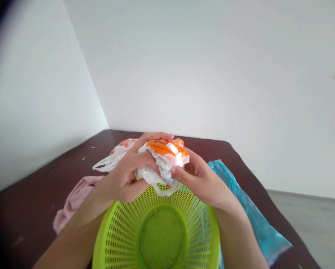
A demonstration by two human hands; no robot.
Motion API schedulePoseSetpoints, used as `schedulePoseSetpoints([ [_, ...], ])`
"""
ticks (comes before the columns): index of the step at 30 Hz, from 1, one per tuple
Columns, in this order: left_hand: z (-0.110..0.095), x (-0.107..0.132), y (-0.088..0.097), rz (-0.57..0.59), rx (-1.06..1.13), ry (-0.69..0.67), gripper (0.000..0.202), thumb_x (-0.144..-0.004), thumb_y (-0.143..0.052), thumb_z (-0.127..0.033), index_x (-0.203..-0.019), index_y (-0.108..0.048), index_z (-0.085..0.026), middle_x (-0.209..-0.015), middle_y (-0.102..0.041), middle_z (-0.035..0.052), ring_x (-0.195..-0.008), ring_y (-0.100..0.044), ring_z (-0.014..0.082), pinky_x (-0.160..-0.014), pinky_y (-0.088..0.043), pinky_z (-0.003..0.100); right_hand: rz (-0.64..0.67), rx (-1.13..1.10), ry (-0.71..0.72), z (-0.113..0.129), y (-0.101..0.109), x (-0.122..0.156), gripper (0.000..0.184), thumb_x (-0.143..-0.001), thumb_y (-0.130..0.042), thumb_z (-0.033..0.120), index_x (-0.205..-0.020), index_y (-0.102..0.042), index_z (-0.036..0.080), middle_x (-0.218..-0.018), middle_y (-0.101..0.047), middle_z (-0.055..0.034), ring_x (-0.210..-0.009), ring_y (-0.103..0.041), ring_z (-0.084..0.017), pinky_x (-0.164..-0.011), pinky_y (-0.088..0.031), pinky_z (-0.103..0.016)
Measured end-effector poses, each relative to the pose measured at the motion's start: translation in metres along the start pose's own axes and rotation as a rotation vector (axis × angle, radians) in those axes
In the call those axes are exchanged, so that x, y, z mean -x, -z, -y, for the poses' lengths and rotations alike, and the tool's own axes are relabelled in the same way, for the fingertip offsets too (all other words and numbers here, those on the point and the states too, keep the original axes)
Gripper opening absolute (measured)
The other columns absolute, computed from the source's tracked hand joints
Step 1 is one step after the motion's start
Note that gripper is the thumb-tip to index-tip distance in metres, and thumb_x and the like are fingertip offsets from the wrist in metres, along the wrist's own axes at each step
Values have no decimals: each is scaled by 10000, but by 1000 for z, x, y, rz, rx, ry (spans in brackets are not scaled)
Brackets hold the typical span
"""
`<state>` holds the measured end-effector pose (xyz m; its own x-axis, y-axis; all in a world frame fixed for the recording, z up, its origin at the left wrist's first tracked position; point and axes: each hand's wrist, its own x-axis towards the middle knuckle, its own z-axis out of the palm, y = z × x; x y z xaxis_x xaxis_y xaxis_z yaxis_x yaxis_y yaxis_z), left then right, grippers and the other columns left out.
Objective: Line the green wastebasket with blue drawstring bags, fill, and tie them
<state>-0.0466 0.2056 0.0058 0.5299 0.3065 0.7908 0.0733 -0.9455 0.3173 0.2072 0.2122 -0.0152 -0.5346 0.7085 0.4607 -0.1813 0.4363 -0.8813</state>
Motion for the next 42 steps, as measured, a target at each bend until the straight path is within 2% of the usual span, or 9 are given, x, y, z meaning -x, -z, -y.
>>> schedulePoseSetpoints([
  [3,-2,0,1,47,42,-26,448,-1033,-765,-256,-1476,-719,-307,-1874,-484,126,-1763,-433,456,-1408,-476,718,-47,-22,0,1,0,-5,444,-1076,-919,493,-1444,-791,280,-1234,-878,-77,-1053,-844,-229,-948,-749,-381],
  [8,8,5,-2,16,91,107,1029,-1135,-795,-582,-1929,-157,-431,-2021,-222,125,-1840,-320,440,-1513,-318,687,-151,81,74,-1,-3,-12,495,-998,-983,301,-1459,-805,336,-1430,-845,-69,-1278,-822,-274,-1187,-681,-480],
  [13,12,4,-4,78,24,205,1079,-1090,-897,-492,-1931,-222,-442,-2054,-143,72,-1899,-165,424,-1559,-246,619,-221,223,213,-6,2,-5,606,-1025,-902,190,-1567,-753,415,-1579,-787,-61,-1431,-779,-317,-1245,-654,-543],
  [19,8,1,-7,61,124,282,1113,-1021,-986,-411,-1914,-322,-428,-1876,-539,102,-1674,-607,398,-1385,-565,530,-122,307,223,-1,2,3,625,-1090,-757,158,-1659,-657,397,-1654,-717,-87,-1519,-723,-327,-1247,-666,-526],
  [26,15,4,-7,-14,209,301,958,-1003,-1006,-381,-1821,-509,-439,-1853,-593,81,-1580,-706,367,-1309,-631,504,-192,482,196,4,-5,7,696,-1091,-678,142,-1705,-507,421,-1766,-525,-103,-1709,-493,-345,-1419,-497,-607],
  [29,19,5,-1,-70,87,343,842,-1030,-972,-378,-1768,-571,-433,-1805,-645,76,-1556,-721,362,-1322,-612,539,-309,378,75,4,-5,10,688,-1138,-644,254,-1765,-410,414,-1778,-528,-116,-1662,-542,-352,-1387,-519,-636],
  [34,23,2,1,-59,-51,357,776,-1044,-944,-363,-1735,-594,-403,-1743,-689,87,-1512,-736,349,-1318,-597,547,-203,208,-97,10,-8,8,502,-1182,-695,613,-1599,-622,343,-1618,-715,-116,-1497,-691,-350,-1295,-591,-579],
  [39,17,-1,0,146,-151,365,727,-1087,-841,-236,-1736,-566,-414,-1691,-679,86,-1569,-670,343,-1349,-573,559,-209,208,-87,6,-14,-2,507,-1096,-852,598,-1454,-682,282,-1328,-793,-104,-1172,-779,-282,-1030,-691,-460],
  [42,15,1,1,202,-186,366,864,-1060,-834,-165,-1794,-475,-449,-1862,-494,107,-1759,-483,368,-1426,-499,609,-222,231,-84,3,-15,-4,433,-1076,-872,491,-1396,-698,258,-1224,-793,-89,-1065,-776,-254,-939,-696,-421],
])
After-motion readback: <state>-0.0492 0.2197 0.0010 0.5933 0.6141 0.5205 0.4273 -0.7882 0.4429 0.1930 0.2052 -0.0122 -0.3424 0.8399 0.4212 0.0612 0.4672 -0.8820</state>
